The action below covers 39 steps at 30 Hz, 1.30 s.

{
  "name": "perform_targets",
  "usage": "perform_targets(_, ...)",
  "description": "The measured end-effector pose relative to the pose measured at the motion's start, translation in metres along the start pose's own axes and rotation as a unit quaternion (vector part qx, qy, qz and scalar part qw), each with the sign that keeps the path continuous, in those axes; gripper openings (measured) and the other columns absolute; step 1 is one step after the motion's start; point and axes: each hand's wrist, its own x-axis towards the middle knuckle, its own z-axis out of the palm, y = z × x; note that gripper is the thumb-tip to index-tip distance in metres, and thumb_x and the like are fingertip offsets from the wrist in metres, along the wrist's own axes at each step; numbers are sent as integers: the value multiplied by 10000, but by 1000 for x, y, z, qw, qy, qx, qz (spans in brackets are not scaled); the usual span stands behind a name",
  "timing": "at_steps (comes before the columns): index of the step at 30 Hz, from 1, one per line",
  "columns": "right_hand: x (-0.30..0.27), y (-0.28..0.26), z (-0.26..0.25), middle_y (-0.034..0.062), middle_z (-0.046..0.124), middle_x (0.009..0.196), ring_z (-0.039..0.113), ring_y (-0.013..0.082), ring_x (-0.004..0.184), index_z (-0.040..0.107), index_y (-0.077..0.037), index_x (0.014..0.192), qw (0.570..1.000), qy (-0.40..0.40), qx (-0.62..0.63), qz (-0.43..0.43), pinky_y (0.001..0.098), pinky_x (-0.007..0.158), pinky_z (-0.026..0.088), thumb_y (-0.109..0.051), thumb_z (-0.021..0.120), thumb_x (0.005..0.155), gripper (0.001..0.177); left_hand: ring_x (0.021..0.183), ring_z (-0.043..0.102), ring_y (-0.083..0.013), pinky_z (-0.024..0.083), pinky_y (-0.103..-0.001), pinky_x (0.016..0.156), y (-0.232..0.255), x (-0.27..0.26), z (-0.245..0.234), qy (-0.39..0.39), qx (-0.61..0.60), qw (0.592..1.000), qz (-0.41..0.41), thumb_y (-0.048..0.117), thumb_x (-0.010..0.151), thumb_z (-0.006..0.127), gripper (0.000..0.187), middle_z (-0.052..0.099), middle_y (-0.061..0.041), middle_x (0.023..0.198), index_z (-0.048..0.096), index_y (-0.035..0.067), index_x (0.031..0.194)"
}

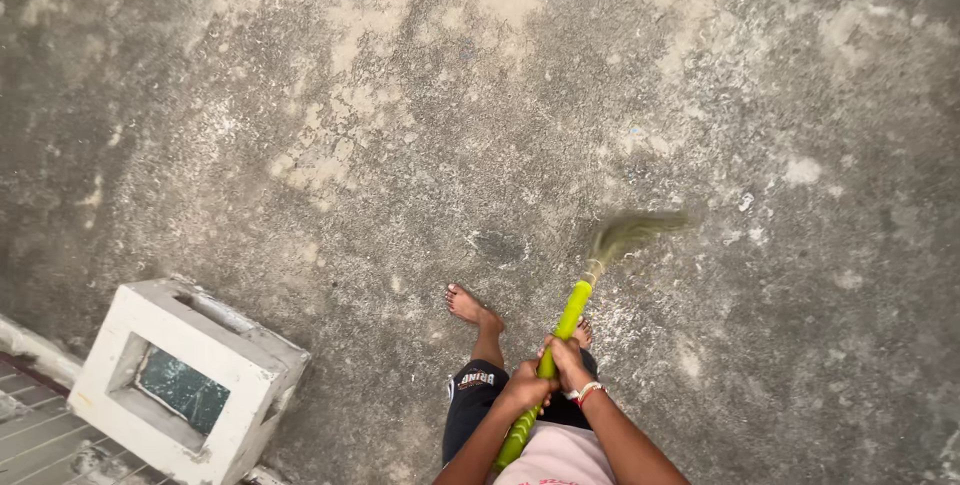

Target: The person sweeps a concrete balcony using a broom, moving dust and debris along the floor and toward the edges.

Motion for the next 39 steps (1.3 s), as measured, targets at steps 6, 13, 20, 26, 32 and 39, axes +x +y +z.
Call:
perform_targets(6, 44, -12, 14, 81, 618, 759, 643, 187, 605, 526, -22, 996, 978, -142, -146, -36, 322, 535, 571, -41, 657, 891, 169, 455, 567, -170, 484, -339, 378, 2, -2, 19, 159, -108, 979, 64, 39, 852, 636, 243, 579, -65, 642, 547, 2, 1074)
perform_targets(13, 47, -49, -68, 64, 608, 773, 607, 157, 590, 514, -7, 1078, 970, -178, -84, -146, 300, 534, 556, -6, 653, 890, 234, 449, 585, -181, 488, -338, 368, 63, -15, 131, 214, -63, 970, 95, 66, 865, 632, 405, 624, -84, 698, 419, 69, 1209)
perform_targets(20, 11, -76, -192, 68, 623, 779, 601, 164, 583, 471, -74, 1107, 982, 26, 73, -171, 326, 515, 541, 0, 606, 863, 289, 454, 636, -193, 526, -339, 381, 84, -17, 211, 70, 154, 979, 109, 42, 819, 671, 431, 650, -82, 725, 482, 25, 1206)
perform_targets(26, -38, -51, -259, 90, 591, 758, 570, 189, 571, 467, -50, 1092, 946, 168, 185, -205, 328, 501, 515, -37, 591, 888, 240, 484, 640, -172, 530, -336, 413, 69, -12, 244, -102, 206, 970, 84, 62, 829, 680, 291, 648, -69, 689, 559, 27, 1091)
perform_targets(32, -50, -44, -271, 97, 577, 747, 566, 181, 574, 508, 13, 1034, 943, 210, 191, -176, 330, 502, 503, -45, 616, 902, 181, 496, 638, -161, 525, -322, 421, 41, 20, 248, -145, 229, 961, 55, 58, 814, 710, 221, 656, -77, 679, 604, 13, 1003)
perform_targets(39, -10, -58, -212, 79, 591, 696, 581, 186, 547, 544, 0, 972, 976, 145, 115, -114, 336, 493, 517, -59, 601, 902, 108, 468, 615, -162, 517, -332, 388, 27, 49, 201, -61, 143, 988, 10, 57, 833, 694, 169, 635, -81, 653, 618, -5, 970)
